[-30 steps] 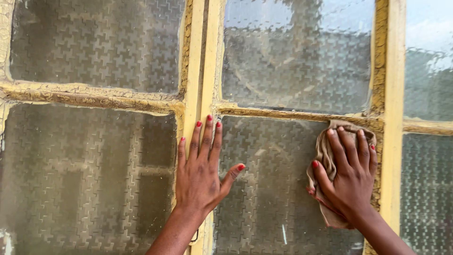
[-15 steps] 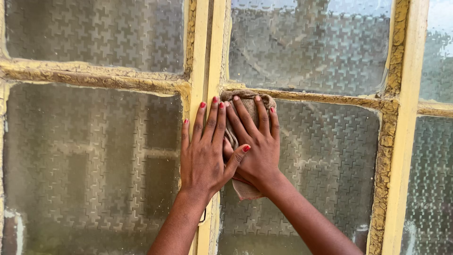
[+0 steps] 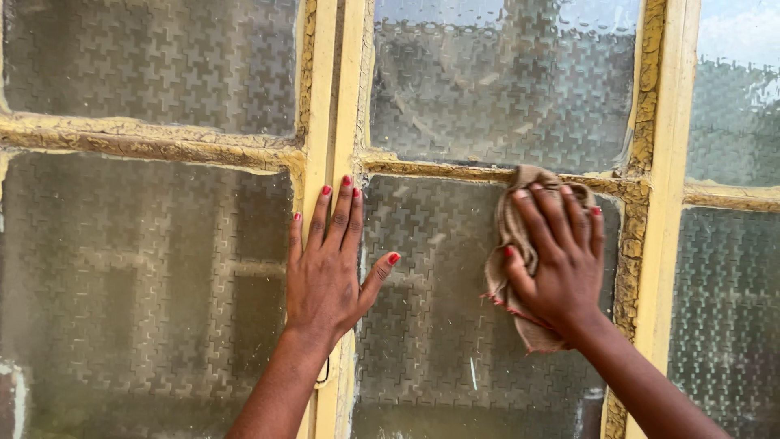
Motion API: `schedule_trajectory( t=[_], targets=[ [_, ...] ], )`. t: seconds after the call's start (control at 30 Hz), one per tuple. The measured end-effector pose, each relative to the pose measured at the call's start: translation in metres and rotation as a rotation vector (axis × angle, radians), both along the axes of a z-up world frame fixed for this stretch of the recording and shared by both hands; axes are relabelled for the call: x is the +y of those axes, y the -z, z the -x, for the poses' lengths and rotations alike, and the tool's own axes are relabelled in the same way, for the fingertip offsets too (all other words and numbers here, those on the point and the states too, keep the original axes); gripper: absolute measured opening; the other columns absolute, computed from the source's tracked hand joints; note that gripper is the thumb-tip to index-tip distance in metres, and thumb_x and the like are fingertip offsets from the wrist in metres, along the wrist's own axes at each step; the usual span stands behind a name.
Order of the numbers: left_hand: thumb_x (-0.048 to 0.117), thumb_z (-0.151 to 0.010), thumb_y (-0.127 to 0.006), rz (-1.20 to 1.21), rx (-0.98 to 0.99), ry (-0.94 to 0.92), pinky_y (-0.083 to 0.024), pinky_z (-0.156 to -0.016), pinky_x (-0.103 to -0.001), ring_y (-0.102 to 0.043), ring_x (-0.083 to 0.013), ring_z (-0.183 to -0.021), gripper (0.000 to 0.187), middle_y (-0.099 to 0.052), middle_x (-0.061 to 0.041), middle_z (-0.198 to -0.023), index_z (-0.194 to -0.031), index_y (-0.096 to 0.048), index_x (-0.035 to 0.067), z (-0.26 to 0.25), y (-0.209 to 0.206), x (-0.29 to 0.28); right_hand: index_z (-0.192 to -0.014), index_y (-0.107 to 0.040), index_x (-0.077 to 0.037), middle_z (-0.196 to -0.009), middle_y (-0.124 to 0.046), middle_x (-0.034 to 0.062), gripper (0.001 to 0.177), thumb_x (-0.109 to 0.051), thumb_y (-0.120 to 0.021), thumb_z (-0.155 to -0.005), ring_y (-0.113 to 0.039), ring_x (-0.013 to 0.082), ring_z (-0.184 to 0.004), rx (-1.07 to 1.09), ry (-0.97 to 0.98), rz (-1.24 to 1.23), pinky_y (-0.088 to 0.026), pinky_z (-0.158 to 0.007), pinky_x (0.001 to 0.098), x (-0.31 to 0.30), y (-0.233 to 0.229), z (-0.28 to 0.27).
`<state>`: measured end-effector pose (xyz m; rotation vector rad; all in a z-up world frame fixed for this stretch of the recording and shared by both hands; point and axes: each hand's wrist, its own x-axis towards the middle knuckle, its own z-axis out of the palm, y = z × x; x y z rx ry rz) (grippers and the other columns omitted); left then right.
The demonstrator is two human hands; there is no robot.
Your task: The person wipes a multi-pane window with a cloth, moving systematically across each pane and the yellow frame. The person uses a spray bottle to apply cleaning solution to the glass before wiping.
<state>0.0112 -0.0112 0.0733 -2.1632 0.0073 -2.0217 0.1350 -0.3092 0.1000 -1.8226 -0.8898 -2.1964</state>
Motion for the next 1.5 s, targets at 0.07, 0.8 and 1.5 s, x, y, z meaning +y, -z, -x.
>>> schedule_trajectory(
  t=[0.07,0.8,1.5],
  targets=[
    [0.072,-0.097,-0.033,-0.009,0.006,-0.013,-0.018,-0.123,-0.056,-0.015,-0.0278,-0.156,0.092,-0.015,-0.007,-0.171,-0.162,-0.02,0.008,-0.001,-0.001,0.0,-0.159,-0.04,-0.017,-0.165,-0.039,0.011,0.069,-0.044,-0.042,-0.096,-0.028,0.0322,-0.156,0.012,0.006,-0.07,-0.009,-0.13,0.0539,-0.019,0.007,-0.005],
    [0.08,-0.092,-0.03,0.0,0.014,0.056,-0.016,-0.122,-0.058,-0.013,-0.0277,-0.156,0.101,-0.013,-0.005,-0.171,-0.163,-0.011,0.011,-0.004,0.008,0.004,-0.161,-0.027,-0.018,-0.17,-0.022,0.0082,0.071,-0.052,-0.041,-0.101,-0.012,0.0352,-0.157,0.055,-0.033,0.066,-0.005,-0.128,0.0555,0.149,0.024,0.045],
    [0.074,-0.094,-0.033,0.0,0.033,-0.089,-0.021,-0.121,-0.056,-0.018,-0.0253,-0.154,0.092,-0.017,-0.005,-0.169,-0.162,-0.016,0.013,0.004,0.013,0.0,-0.16,-0.039,-0.019,-0.165,-0.04,0.0113,0.066,-0.045,-0.041,-0.099,-0.033,0.0347,-0.153,0.06,0.044,-0.084,-0.015,-0.128,0.0547,-0.031,0.048,-0.001]
  ],
)
